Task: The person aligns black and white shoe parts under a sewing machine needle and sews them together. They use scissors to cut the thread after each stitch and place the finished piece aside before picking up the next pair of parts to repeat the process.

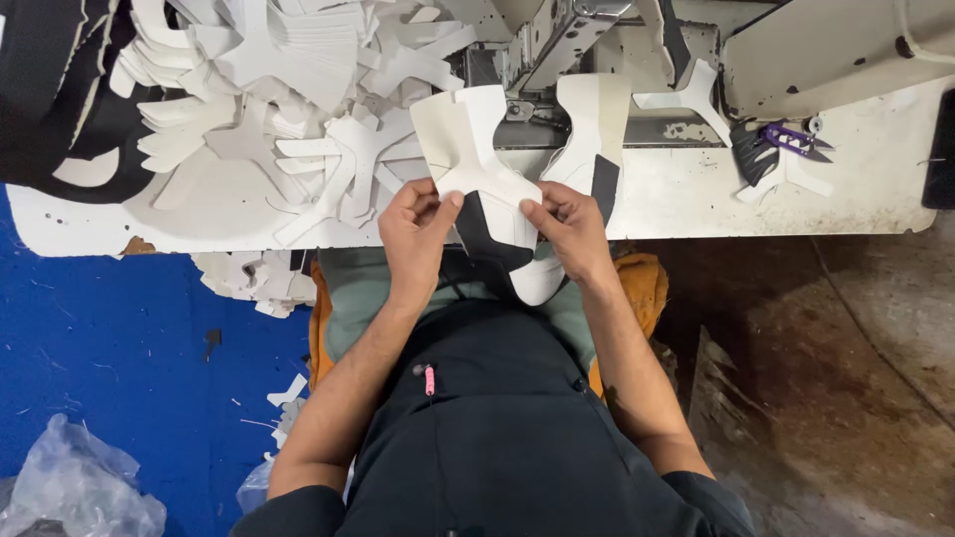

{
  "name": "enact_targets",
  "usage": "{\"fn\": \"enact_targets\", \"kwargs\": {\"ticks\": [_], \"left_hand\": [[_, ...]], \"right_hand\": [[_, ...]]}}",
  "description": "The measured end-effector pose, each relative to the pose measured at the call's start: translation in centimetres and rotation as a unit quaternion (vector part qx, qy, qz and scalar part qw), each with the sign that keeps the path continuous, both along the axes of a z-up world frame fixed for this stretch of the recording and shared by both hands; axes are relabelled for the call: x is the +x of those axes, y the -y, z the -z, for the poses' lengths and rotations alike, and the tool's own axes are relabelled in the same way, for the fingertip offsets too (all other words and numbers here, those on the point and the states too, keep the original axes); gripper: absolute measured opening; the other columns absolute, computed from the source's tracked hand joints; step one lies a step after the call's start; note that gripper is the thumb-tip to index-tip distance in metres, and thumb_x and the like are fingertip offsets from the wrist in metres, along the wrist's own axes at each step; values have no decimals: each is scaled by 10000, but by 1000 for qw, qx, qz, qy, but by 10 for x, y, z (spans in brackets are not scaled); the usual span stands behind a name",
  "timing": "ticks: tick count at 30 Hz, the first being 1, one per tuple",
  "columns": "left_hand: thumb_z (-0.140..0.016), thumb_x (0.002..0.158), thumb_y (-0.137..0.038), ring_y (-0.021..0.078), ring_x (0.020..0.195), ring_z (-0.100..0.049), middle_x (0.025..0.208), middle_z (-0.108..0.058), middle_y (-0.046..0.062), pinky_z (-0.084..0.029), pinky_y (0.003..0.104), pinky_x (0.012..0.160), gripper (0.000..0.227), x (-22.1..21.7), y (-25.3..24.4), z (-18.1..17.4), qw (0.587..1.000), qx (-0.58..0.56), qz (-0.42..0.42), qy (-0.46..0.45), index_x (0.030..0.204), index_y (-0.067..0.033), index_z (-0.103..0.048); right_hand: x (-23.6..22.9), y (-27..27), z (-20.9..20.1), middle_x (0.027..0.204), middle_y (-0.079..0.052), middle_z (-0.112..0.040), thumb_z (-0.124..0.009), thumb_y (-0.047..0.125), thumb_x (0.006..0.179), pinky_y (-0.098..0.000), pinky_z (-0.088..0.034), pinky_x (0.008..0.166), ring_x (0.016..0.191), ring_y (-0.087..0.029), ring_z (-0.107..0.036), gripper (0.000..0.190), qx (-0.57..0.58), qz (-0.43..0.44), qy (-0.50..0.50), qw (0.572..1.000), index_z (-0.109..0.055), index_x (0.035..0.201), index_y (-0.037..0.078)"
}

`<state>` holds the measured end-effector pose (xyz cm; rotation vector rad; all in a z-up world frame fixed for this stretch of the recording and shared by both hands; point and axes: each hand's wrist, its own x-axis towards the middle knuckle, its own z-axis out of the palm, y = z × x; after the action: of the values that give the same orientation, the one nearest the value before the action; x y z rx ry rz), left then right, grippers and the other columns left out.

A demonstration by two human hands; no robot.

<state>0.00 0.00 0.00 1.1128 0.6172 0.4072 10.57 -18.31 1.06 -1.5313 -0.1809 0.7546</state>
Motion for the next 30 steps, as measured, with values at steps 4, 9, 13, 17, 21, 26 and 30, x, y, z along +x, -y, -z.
{"fn": "enact_targets", "kwargs": {"ticks": [4,9,13,17,21,26,30], "left_hand": [[-740,996,-31,61,844,-589,990,-700,46,-467,207,737,217,-2,-5,-5,999,6,38,36,1163,65,-640],[-762,876,-62,70,955,-677,1049,-700,-5,-560,242,831,391,17,-19,-51,994,-61,71,62,1212,-13,-568],[-785,905,-103,70,849,-649,969,-723,9,-534,238,746,306,23,-19,-39,997,-28,56,50,1151,20,-653],[-804,946,-135,53,790,-596,902,-701,8,-482,228,694,243,21,-17,-16,998,-33,43,40,1090,38,-710],[-797,947,-155,32,769,-603,901,-710,-6,-495,215,679,236,21,-19,-26,996,-61,21,66,1075,27,-716],[-803,920,-121,26,738,-601,873,-712,-15,-487,209,653,206,24,-18,-35,998,-31,1,53,1054,18,-729],[-816,917,-100,23,710,-583,838,-702,-16,-471,211,626,177,26,-16,-30,999,-15,-12,40,1008,26,-731]], "right_hand": [[-2,11,8,864,-14,-727,-721,144,997,-214,-507,678,753,-47,-629,286,-12,0,41,999,-710,1198,-58],[-10,25,14,779,7,-682,-729,127,988,-200,-438,593,675,-36,-564,255,-35,-14,64,997,-736,1180,-40],[-16,26,6,731,-8,-649,-741,140,974,-218,-407,556,636,-48,-536,275,-85,-32,89,992,-753,1198,-20],[-18,22,-4,836,-34,-764,-728,176,973,-219,-493,619,706,-54,-636,276,-87,-44,120,988,-743,1182,-5],[-18,22,0,838,-49,-771,-724,189,971,-224,-499,602,694,-63,-647,286,-96,-42,98,990,-743,1183,-3],[-21,20,-7,819,-45,-765,-731,195,968,-223,-478,588,679,-57,-629,284,-101,-39,110,988,-750,1169,-4],[-23,22,-9,792,-34,-755,-735,198,972,-219,-455,582,668,-41,-594,276,-100,-41,135,985,-756,1154,-8]]}}
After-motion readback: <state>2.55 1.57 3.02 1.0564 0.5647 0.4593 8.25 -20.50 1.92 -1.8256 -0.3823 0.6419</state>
